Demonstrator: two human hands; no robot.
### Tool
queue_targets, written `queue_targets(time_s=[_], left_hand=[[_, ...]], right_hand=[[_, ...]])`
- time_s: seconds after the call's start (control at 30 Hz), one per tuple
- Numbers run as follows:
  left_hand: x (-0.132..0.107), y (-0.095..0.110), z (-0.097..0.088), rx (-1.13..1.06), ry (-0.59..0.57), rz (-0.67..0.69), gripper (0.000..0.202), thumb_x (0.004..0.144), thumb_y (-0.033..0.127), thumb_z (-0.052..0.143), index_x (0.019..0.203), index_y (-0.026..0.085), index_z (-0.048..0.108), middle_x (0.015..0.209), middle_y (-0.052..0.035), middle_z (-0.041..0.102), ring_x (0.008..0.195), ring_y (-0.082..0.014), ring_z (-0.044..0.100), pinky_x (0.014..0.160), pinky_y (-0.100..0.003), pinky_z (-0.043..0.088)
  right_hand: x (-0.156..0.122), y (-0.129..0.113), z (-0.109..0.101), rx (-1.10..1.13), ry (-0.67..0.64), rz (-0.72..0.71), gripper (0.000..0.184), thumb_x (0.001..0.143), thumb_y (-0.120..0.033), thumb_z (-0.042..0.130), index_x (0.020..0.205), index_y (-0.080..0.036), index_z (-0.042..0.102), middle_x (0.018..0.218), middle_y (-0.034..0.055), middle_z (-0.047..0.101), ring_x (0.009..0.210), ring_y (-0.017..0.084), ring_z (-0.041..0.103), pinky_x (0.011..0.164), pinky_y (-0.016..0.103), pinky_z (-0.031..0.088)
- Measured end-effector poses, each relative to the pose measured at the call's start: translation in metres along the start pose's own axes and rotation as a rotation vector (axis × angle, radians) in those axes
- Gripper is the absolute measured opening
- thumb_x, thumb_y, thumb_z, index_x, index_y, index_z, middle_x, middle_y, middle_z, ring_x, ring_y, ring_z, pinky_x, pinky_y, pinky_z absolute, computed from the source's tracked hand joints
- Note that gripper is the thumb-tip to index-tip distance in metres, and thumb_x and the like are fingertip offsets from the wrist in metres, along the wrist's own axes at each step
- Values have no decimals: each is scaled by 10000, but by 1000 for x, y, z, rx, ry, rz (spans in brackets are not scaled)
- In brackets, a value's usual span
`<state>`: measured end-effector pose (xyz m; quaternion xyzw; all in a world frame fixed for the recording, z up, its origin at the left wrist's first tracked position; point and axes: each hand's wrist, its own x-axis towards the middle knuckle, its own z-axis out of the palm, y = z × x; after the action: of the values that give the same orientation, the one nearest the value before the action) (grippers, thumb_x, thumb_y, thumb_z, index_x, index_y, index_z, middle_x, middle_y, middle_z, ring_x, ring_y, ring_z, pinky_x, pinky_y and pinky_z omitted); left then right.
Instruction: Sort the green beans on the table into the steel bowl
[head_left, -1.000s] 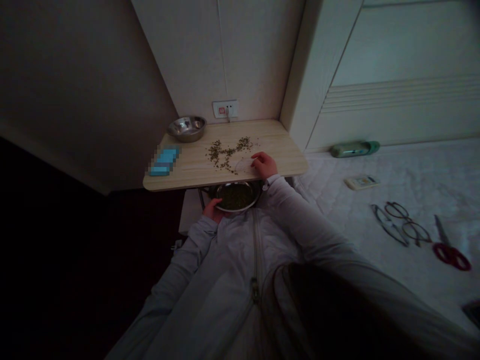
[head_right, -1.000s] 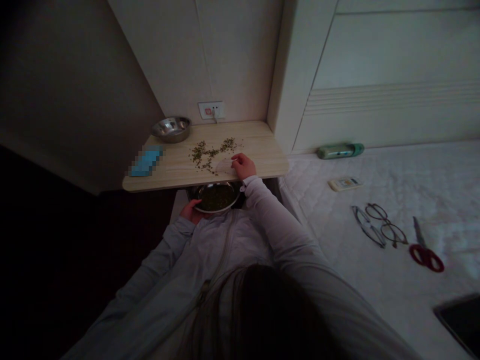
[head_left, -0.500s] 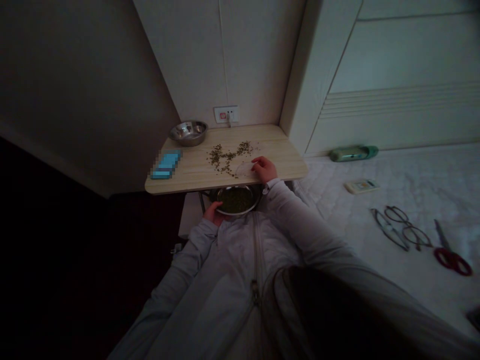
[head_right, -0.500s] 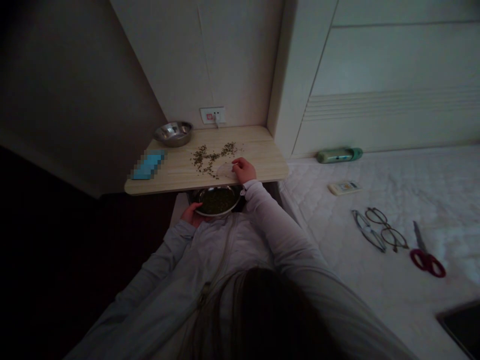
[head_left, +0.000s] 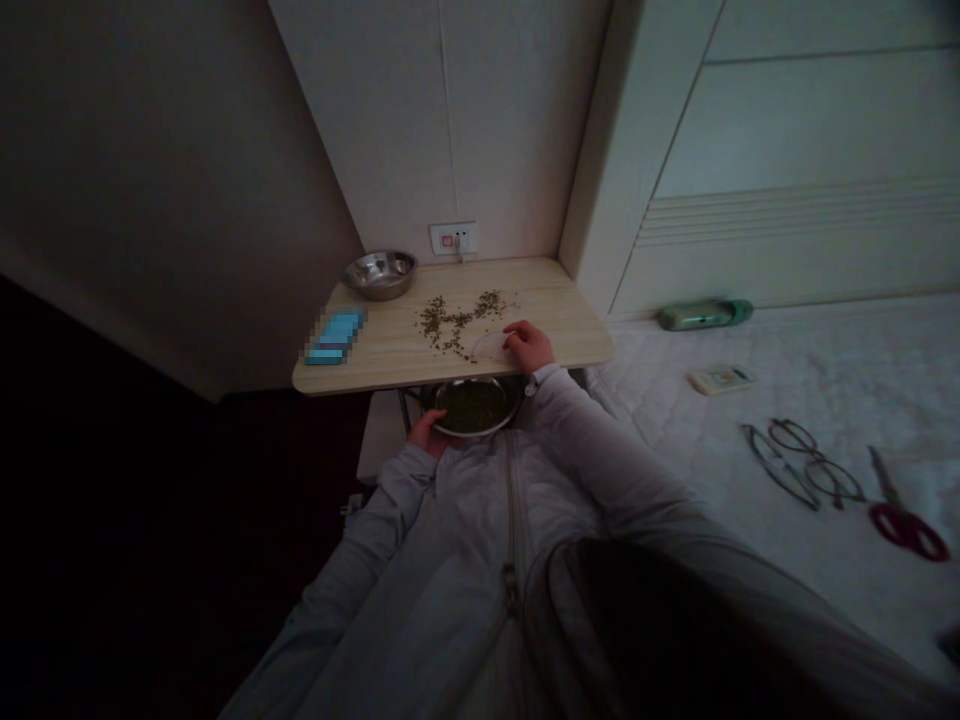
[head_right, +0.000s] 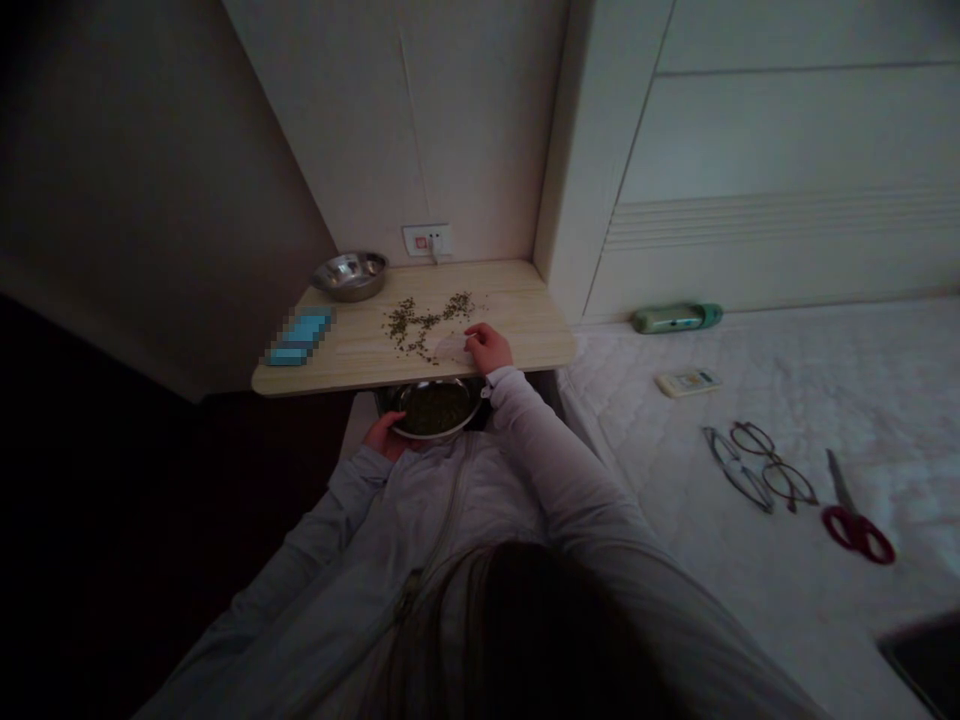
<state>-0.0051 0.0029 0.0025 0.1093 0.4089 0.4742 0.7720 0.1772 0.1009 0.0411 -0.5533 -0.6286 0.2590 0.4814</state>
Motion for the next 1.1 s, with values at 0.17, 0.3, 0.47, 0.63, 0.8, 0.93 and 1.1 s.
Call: queue_targets(time_s=[0.17, 0.3, 0.47, 0.63, 0.8, 0.93, 1.1], left_hand=[[1, 0, -1, -9, 0, -6, 329, 608, 152, 396, 925, 114, 472, 697, -55, 599, 727, -192, 530, 580, -336, 430], [2, 1, -1, -2, -7, -18, 333, 618, 157, 379, 937, 114, 460, 680, -54, 601, 728, -195, 531, 571, -338, 431], [2, 1, -2, 4, -16, -14, 336, 620, 154, 375, 943, 114, 458, 680, -54, 604, 727, -195, 531, 575, -336, 430], [3, 1, -2, 10, -19, -10, 342, 620, 161, 382, 951, 118, 459, 688, -51, 605, 695, -188, 538, 586, -340, 426], [3, 1, -1, 23, 5, 1, 360, 616, 161, 383, 966, 110, 450, 705, -57, 602, 659, -184, 539, 533, -318, 425], [2, 1, 0, 22, 2, 12, 328, 613, 156, 383, 925, 102, 469, 678, -52, 600, 641, -178, 537, 524, -313, 426], [1, 0, 0, 2, 26, 1, 274, 605, 155, 395, 854, 114, 502, 649, -47, 595, 689, -183, 534, 563, -324, 427]], right_hand=[[1, 3, 1, 7, 7, -16, 240, 569, -249, 365, 756, -188, 503, 544, -46, 529, 532, 83, 464, 565, 236, 367], [0, 2, 1, 7, 12, -23, 243, 571, -253, 364, 760, -187, 503, 548, -45, 531, 537, 83, 465, 565, 233, 365], [-2, -2, -1, -6, 11, -21, 234, 567, -254, 376, 748, -186, 507, 547, -41, 534, 531, 85, 462, 549, 228, 360], [-3, -5, -2, -17, 17, -13, 238, 567, -250, 371, 750, -184, 508, 549, -40, 537, 543, 87, 466, 558, 229, 359], [-1, 0, 0, -22, 17, -23, 243, 572, -255, 370, 760, -185, 507, 548, -42, 535, 533, 86, 462, 564, 234, 358], [0, 4, 2, -21, 18, -29, 250, 576, -262, 366, 768, -184, 507, 563, -36, 540, 534, 89, 459, 552, 234, 353], [-1, 2, 1, -18, 8, -25, 250, 577, -261, 368, 767, -178, 507, 571, -31, 539, 532, 89, 454, 552, 236, 352]])
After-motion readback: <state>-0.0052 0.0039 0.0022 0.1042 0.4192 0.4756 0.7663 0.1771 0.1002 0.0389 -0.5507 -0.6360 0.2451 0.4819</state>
